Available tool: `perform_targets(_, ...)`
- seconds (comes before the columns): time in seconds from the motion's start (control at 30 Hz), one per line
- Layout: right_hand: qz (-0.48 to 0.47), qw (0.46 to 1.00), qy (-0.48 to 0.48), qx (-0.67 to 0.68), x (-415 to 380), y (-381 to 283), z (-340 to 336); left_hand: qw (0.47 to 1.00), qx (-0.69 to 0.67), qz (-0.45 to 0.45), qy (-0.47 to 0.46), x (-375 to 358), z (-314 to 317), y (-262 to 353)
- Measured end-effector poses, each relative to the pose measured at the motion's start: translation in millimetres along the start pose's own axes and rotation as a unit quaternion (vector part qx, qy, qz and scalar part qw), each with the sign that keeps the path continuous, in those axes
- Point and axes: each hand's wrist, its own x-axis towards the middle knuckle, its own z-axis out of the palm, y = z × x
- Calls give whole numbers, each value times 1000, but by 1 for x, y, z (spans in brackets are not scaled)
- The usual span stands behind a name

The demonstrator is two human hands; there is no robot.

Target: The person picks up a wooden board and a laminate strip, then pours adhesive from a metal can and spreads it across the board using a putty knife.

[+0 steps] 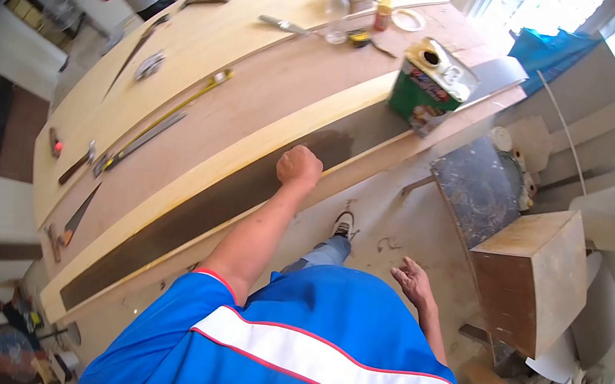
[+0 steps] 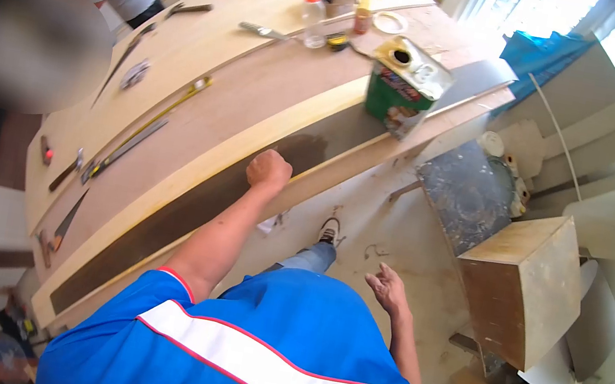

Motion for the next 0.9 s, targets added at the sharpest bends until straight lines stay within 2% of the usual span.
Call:
perform_targets(0.07,-18,1000,25,-3,16,-36,-28,999,-17,36,-32,10,10,47)
perform_targets(0.17,-68,990,94,-80,38,-86,-78,994,-43,68,-75,16,13,103)
perform_targets(0.23,-143,970,143,-134,57,-126,-110,992,-41,89,-79,16,12,130)
perform_targets(0.33,-192,940,221,-175,85,-191,-149,992,-67,103,-26,24,27,143)
perform_targets(0.43,-266,913,278,-138,128,-237,-168,995,-62,79,-7,32,25,148)
perform_targets(0.57,-345,903,234,-104,188,-275,-198,992,-91,50,71,59,45,125)
perform_targets(0.6,-358,903,223,-79,208,-268,-211,982,-182,19,47,54,33,125)
perform_targets(0.63,-372,903,209,-53,231,-262,-223,961,-273,-14,27,48,20,124)
perform_targets(0.67,-324,926,185,46,255,-250,-241,913,-393,-104,-2,47,22,117)
perform_targets(0.7,-288,915,173,224,294,-229,-257,814,-566,-128,31,41,33,108)
perform_targets(0.77,-92,919,229,308,353,-211,-312,704,-677,-212,24,11,11,109)
perform_targets(0.8,-77,903,222,361,404,-167,-343,654,-716,-241,37,-1,15,107)
perform_targets(0.83,-60,916,209,337,445,-138,-373,598,-754,-263,65,-10,26,102)
perform_targets(0.87,-15,924,204,323,497,-110,-402,568,-780,-254,66,-22,39,91)
perform_targets(0.9,39,891,143,428,526,-99,-425,545,-787,-279,79,-31,55,82)
